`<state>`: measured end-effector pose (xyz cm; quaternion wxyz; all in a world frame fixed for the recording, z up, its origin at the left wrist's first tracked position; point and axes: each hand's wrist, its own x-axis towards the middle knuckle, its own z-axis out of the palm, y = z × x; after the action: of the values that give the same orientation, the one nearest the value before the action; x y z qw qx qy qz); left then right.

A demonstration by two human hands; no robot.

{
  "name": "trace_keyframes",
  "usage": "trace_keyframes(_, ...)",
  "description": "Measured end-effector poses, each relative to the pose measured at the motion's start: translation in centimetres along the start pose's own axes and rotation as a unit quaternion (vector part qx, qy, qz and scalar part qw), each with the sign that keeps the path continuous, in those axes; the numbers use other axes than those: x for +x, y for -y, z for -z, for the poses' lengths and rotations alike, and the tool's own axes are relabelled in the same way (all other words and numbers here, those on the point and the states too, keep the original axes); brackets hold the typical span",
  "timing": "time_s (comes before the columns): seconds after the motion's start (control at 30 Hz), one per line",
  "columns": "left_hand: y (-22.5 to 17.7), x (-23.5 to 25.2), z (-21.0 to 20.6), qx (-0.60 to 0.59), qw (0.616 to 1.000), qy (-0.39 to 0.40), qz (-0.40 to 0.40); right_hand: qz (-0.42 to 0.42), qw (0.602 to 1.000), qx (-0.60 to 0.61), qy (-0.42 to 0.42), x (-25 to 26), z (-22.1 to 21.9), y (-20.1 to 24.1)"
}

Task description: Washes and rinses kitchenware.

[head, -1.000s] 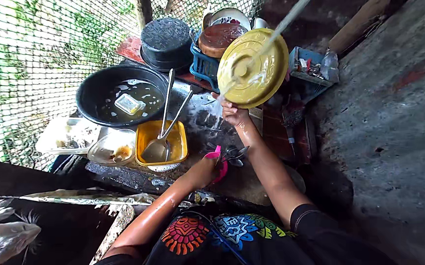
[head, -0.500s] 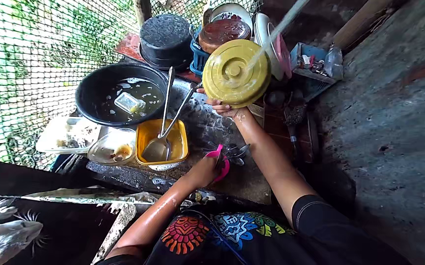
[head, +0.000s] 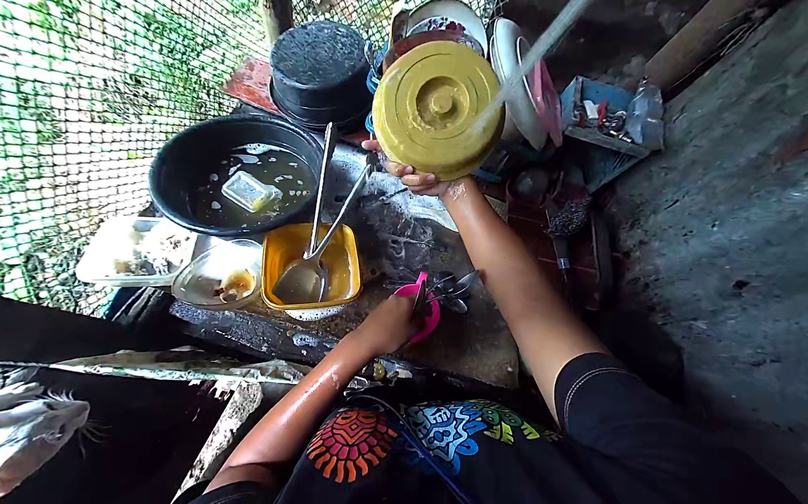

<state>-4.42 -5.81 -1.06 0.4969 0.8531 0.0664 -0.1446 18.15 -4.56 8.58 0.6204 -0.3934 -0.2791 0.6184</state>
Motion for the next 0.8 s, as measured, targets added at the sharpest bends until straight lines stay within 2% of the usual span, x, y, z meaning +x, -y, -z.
trace_keyframes(0.1, 0.0, -0.3, 0.1, -0.003, 1.0, -0.001, -0.003, 0.023, 0.999, 0.046, 0.001, -1.0, 0.3, -0.5)
trace_keyframes(0.2, 0.2, -0.3, 0.1, -0.009, 1.0, -0.006, -0.004, 0.016, 1.0, 0.015, -0.022, -3.1, 0.4, -0.7)
trace_keyframes(0.3, 0.2, -0.3, 0.0, -0.006, 1.0, -0.003, -0.004, 0.013, 0.995, 0.028, -0.091, -5.1, 0.3, -1.4)
trace_keyframes(0.43, -0.3, -0.2, 0.1, 0.014, 1.0, 0.011, -0.003, 0.004, 0.99, 0.067, -0.121, -7.4, 0.5, -1.8)
trace_keyframes(0.57, -0.5, 0.6, 0.0, 0.014, 0.999, 0.006, -0.032, -0.006, 0.994, 0.104, 0.026, -9.0, 6.8, -2.8)
trace_keyframes(0.63, -0.3, 1.1, -0.1, 0.016, 0.999, 0.009, -0.044, -0.022, 0.995, 0.091, 0.037, -9.7, 7.8, -2.8)
trace_keyframes(0.7, -0.4, 1.4, -0.2, 0.033, 0.998, 0.027, -0.038, -0.05, 0.987, 0.131, 0.074, -10.2, 8.8, -2.9)
trace_keyframes(0.8, -1.0, 1.2, -0.3, 0.058, 0.997, 0.041, -0.023, -0.055, 0.991, 0.094, 0.079, -10.4, 9.8, -3.3)
